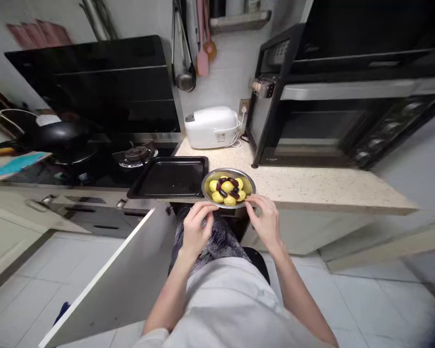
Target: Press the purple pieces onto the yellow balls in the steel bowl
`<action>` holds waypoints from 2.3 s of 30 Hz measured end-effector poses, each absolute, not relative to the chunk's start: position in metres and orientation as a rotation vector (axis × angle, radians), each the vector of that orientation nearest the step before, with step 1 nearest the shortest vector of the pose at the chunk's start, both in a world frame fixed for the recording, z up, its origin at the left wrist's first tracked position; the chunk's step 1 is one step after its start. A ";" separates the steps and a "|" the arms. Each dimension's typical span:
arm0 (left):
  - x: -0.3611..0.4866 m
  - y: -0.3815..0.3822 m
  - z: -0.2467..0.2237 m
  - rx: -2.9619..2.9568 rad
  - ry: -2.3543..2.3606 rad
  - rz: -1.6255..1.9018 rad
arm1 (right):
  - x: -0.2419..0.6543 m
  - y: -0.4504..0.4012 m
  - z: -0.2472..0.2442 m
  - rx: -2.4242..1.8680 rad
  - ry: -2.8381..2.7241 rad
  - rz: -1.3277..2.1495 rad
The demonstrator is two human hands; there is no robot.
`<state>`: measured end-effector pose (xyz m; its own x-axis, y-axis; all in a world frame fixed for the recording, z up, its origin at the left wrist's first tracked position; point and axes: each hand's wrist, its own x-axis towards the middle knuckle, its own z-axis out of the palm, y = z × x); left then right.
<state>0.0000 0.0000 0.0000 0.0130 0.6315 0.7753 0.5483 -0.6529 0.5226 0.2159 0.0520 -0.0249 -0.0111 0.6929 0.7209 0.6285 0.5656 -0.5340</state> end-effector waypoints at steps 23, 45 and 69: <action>0.010 -0.006 0.005 2.273 1.199 1.643 | 0.190 0.084 -0.013 -1.288 -1.779 0.084; 0.010 0.006 -0.011 2.252 1.316 1.555 | 0.205 0.095 -0.007 -1.111 -1.829 0.214; 0.020 0.005 -0.011 2.032 1.227 1.557 | 0.204 0.107 0.000 -1.112 -1.961 0.475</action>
